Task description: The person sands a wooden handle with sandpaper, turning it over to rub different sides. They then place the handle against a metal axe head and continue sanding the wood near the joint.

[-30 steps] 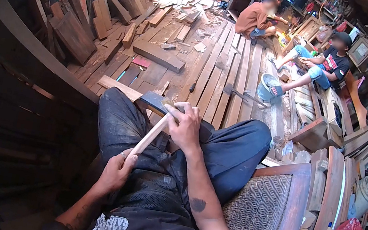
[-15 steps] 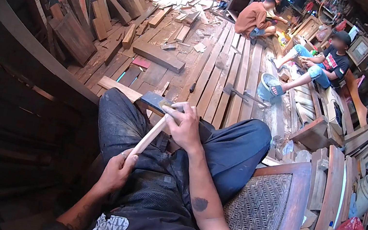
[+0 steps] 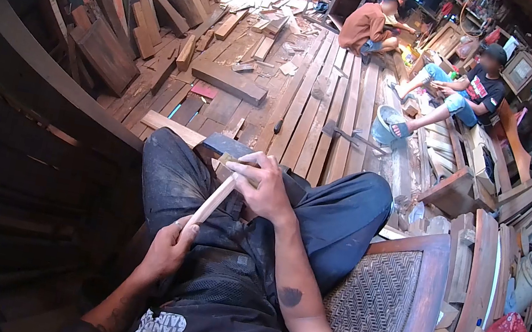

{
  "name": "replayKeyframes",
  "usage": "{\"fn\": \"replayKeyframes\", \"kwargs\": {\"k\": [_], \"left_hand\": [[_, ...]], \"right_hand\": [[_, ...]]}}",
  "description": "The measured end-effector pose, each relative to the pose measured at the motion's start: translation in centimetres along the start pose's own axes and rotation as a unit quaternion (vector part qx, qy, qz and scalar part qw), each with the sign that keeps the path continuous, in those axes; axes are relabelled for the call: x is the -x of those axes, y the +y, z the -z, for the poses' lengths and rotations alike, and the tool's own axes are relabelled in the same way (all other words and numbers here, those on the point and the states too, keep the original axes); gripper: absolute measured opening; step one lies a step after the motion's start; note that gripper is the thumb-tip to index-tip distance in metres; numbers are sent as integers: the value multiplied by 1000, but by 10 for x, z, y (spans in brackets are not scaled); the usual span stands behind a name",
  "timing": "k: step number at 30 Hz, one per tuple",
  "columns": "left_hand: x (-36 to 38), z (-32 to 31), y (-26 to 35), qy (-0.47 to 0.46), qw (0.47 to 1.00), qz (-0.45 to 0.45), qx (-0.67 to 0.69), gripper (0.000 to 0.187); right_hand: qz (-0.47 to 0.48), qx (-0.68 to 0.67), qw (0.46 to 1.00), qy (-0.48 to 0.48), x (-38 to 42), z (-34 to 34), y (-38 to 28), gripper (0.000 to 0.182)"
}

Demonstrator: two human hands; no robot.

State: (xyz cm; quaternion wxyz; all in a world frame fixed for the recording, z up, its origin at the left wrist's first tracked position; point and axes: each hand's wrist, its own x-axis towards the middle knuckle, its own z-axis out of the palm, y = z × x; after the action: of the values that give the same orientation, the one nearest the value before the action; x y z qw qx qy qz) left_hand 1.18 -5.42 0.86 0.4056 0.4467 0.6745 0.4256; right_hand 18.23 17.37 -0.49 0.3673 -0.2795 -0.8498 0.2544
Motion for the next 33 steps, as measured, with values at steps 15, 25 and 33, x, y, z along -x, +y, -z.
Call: {"fn": "replayKeyframes", "kwargs": {"k": [15,25,33], "left_hand": [[-1,-1,0,5,1000,-3,11,43],[1,0,7,-3,1000,11,11,43],[-1,1,2,-2,1000,7,-3,42]], "right_hand": [[-41,39,998,-13,-1,11,-4,32],[-30,22,999,-16,1,9,-7,31],[-39,50,998,-11,2,7,-13,30]]}}
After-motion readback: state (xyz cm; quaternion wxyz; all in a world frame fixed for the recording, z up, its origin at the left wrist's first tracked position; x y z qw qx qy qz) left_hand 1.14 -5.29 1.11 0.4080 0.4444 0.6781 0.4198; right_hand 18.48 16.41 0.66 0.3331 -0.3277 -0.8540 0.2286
